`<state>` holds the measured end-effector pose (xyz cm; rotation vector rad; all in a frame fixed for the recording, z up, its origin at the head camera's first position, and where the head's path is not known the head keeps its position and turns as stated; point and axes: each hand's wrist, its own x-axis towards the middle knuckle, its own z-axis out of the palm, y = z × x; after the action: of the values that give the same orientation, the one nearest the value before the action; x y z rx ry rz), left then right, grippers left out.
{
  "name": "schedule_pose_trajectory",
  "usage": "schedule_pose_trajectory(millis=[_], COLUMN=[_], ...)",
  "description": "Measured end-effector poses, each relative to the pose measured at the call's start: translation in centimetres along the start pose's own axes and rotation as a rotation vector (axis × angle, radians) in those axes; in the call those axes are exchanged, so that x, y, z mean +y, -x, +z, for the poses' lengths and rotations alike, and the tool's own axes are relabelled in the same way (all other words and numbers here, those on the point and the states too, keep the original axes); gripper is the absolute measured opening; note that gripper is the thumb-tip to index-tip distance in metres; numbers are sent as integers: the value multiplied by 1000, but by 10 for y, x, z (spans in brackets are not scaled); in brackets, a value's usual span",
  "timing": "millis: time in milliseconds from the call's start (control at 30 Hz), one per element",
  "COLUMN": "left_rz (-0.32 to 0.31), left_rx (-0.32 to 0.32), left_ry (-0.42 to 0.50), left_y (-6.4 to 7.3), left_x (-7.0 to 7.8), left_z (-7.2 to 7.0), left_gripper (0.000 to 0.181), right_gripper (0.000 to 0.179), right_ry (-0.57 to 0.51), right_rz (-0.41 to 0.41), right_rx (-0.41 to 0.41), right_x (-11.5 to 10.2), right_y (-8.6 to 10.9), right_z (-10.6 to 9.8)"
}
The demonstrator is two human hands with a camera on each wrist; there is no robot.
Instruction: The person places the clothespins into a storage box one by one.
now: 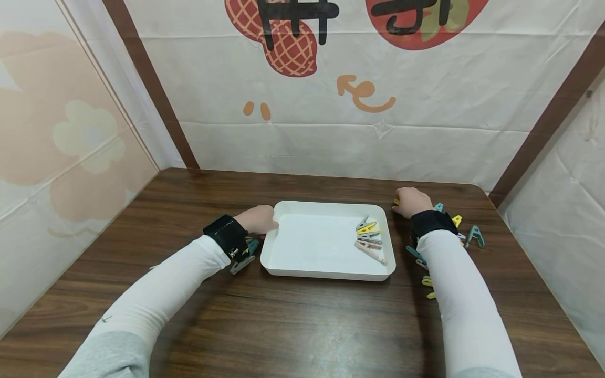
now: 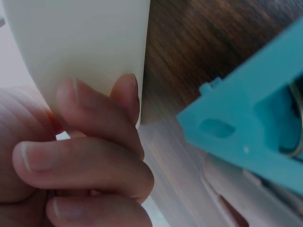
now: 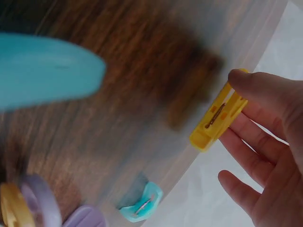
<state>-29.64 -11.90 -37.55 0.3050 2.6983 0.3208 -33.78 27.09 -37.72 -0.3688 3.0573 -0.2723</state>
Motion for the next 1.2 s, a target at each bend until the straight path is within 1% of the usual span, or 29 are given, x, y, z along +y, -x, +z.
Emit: schedule_pose_trajectory(millis=[133,267,400,533,633,700,867,1067,1200], left_rz=[1,-1,3,10,5,0,4,4,2], left_rx=[3,3,3,-1,-6,-8,1,1,4], left_ry=[-4,-6,-8,-10,-3,-1,1,2,7], left_y=[2,5,7,7,6,5,4,4,3], left_x=[2,3,4,5,5,4,3,3,3], left_z=[-1,-2,-3,-4,-4,-4,-2,-1,-1], left_gripper=[22,22,23,23,23,23,24,24,23], right_gripper=[34,36,35,34,32,31,27,26,27], right_ry=[-22,-37,-37,-32,-8,18,68,97,114], right_rz=[3,-13,-56,-102,-151,-199,-320,-445,-534], right_rx=[30,75,127,153,168,186,211,181,154], right_x=[-1,-9,-20,-37,-51,-60,-82,-108,-118], right_y=[-2,0,5,13,20,24,34,49,60], right_z=[-5,-17,-32,-44,-49,-50,-47,-41,-35])
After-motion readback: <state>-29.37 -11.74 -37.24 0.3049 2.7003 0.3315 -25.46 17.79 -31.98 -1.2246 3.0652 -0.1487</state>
